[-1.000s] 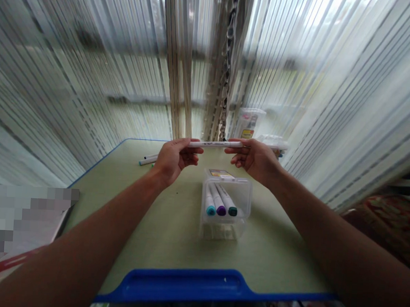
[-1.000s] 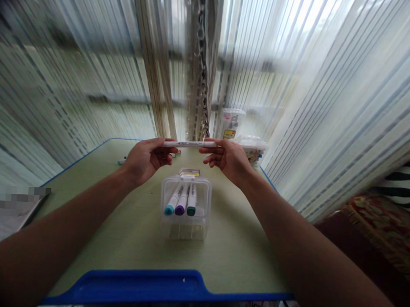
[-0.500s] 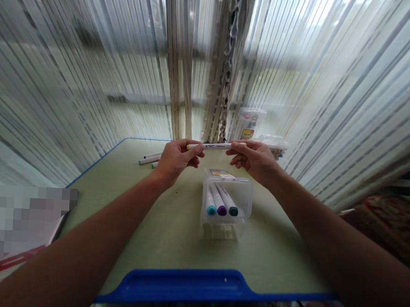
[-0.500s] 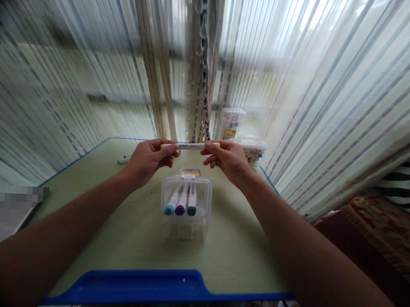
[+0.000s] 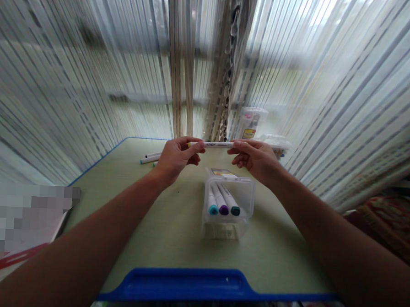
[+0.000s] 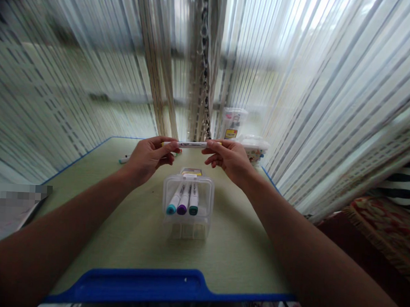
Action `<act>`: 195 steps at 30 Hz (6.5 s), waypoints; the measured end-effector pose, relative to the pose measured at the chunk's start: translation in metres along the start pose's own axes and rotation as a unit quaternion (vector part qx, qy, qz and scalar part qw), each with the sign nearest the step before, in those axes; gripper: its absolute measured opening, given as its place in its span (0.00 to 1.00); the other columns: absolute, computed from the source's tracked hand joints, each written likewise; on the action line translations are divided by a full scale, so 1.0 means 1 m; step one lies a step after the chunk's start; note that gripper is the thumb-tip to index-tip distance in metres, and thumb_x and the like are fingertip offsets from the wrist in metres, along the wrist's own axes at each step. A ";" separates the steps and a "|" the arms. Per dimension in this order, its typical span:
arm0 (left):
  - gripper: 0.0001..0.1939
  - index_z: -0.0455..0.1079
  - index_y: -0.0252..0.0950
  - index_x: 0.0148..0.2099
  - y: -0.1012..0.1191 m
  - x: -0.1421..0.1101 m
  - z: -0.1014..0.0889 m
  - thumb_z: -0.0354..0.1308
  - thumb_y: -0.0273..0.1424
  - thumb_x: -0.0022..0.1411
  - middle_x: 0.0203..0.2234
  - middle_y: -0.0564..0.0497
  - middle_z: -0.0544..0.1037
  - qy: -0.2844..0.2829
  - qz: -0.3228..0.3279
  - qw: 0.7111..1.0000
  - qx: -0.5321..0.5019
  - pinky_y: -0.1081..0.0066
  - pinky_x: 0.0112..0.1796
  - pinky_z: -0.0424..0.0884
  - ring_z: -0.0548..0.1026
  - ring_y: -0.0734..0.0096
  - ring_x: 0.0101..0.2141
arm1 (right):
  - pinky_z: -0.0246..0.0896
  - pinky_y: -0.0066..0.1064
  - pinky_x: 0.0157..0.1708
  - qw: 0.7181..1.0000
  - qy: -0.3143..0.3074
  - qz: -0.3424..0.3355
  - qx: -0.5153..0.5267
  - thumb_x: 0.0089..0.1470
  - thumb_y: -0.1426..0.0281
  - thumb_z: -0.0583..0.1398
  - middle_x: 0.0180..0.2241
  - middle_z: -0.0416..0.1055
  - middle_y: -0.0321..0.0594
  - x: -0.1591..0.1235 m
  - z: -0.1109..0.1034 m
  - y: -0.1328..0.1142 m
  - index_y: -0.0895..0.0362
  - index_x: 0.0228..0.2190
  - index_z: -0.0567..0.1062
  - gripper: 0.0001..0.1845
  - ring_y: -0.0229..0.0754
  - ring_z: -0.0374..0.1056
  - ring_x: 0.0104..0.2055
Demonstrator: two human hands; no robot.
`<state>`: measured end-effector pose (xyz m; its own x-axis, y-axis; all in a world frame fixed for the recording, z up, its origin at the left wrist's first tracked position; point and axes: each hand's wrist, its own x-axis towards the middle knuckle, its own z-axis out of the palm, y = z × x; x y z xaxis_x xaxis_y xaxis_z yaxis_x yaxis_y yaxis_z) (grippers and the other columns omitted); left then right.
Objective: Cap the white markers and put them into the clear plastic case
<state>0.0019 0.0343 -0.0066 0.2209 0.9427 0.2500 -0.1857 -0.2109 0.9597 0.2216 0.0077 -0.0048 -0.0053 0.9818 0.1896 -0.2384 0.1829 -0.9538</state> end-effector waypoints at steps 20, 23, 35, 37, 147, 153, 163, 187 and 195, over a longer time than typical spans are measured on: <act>0.12 0.74 0.26 0.42 0.007 0.000 0.002 0.50 0.25 0.67 0.27 0.42 0.80 0.010 -0.055 0.992 -0.109 0.71 0.25 0.72 0.74 0.73 0.20 | 0.62 0.22 0.16 0.998 0.016 0.041 0.037 0.58 0.75 0.54 0.27 0.80 0.44 -0.004 0.004 -0.013 0.63 0.37 0.77 0.12 0.35 0.72 0.19; 0.12 0.74 0.26 0.43 0.008 0.000 0.002 0.49 0.25 0.68 0.27 0.42 0.80 0.008 -0.057 0.991 -0.118 0.70 0.25 0.72 0.74 0.72 0.20 | 0.62 0.23 0.16 0.998 0.023 0.049 0.037 0.58 0.75 0.53 0.26 0.80 0.44 -0.004 0.005 -0.015 0.63 0.37 0.77 0.12 0.35 0.71 0.19; 0.08 0.74 0.29 0.41 0.004 0.000 0.002 0.54 0.26 0.65 0.25 0.46 0.80 0.007 -0.036 0.996 -0.081 0.73 0.24 0.72 0.73 0.75 0.20 | 0.62 0.22 0.15 1.000 0.015 0.026 0.007 0.56 0.73 0.59 0.26 0.80 0.43 -0.003 0.003 -0.010 0.61 0.34 0.77 0.07 0.36 0.73 0.19; 0.07 0.74 0.29 0.40 0.003 0.000 0.002 0.58 0.27 0.64 0.25 0.47 0.80 0.007 -0.032 0.997 -0.068 0.74 0.24 0.72 0.73 0.76 0.20 | 0.62 0.21 0.15 1.000 0.009 0.015 0.000 0.55 0.71 0.62 0.26 0.80 0.43 -0.002 0.003 -0.007 0.61 0.33 0.78 0.05 0.36 0.73 0.19; 0.13 0.75 0.30 0.41 -0.003 -0.003 0.003 0.69 0.31 0.54 0.26 0.49 0.80 -0.016 0.029 0.999 -0.004 0.74 0.23 0.72 0.73 0.78 0.19 | 0.61 0.23 0.16 0.998 -0.002 -0.030 -0.049 0.38 0.61 0.75 0.25 0.77 0.38 0.002 -0.003 0.003 0.59 0.33 0.79 0.21 0.34 0.72 0.20; 0.17 0.77 0.31 0.40 0.004 -0.007 0.008 0.73 0.34 0.49 0.26 0.50 0.80 -0.028 0.078 0.996 -0.032 0.75 0.23 0.71 0.72 0.79 0.19 | 0.61 0.21 0.16 0.999 -0.003 -0.002 -0.036 0.37 0.61 0.75 0.26 0.77 0.37 0.003 -0.005 0.004 0.58 0.33 0.79 0.21 0.33 0.71 0.20; 0.16 0.78 0.34 0.41 0.019 -0.018 0.018 0.71 0.35 0.52 0.25 0.51 0.79 -0.038 0.131 0.991 0.000 0.76 0.23 0.68 0.72 0.78 0.21 | 0.61 0.21 0.16 0.999 -0.022 0.042 -0.011 0.42 0.62 0.74 0.29 0.76 0.37 0.001 -0.005 0.004 0.58 0.34 0.78 0.18 0.33 0.72 0.21; 0.15 0.76 0.32 0.41 0.025 -0.022 0.022 0.67 0.38 0.56 0.26 0.51 0.78 0.011 0.137 0.990 -0.006 0.75 0.22 0.68 0.72 0.77 0.21 | 0.56 0.23 0.16 0.999 -0.030 -0.019 -0.009 0.37 0.63 0.75 0.22 0.71 0.32 -0.004 0.002 -0.001 0.57 0.32 0.80 0.19 0.33 0.67 0.20; 0.12 0.77 0.32 0.38 0.020 -0.023 0.022 0.71 0.31 0.51 0.22 0.54 0.76 -0.006 0.148 0.989 0.007 0.77 0.22 0.68 0.71 0.79 0.20 | 0.58 0.25 0.18 0.991 -0.031 -0.068 -0.107 0.35 0.62 0.75 0.21 0.74 0.35 -0.004 0.003 0.000 0.58 0.32 0.82 0.21 0.33 0.66 0.20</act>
<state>0.0142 0.0028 0.0093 0.1699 0.8359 0.5219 -0.2311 -0.4810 0.8457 0.2184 0.0039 -0.0045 -0.0488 0.9439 0.3266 -0.0297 0.3255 -0.9451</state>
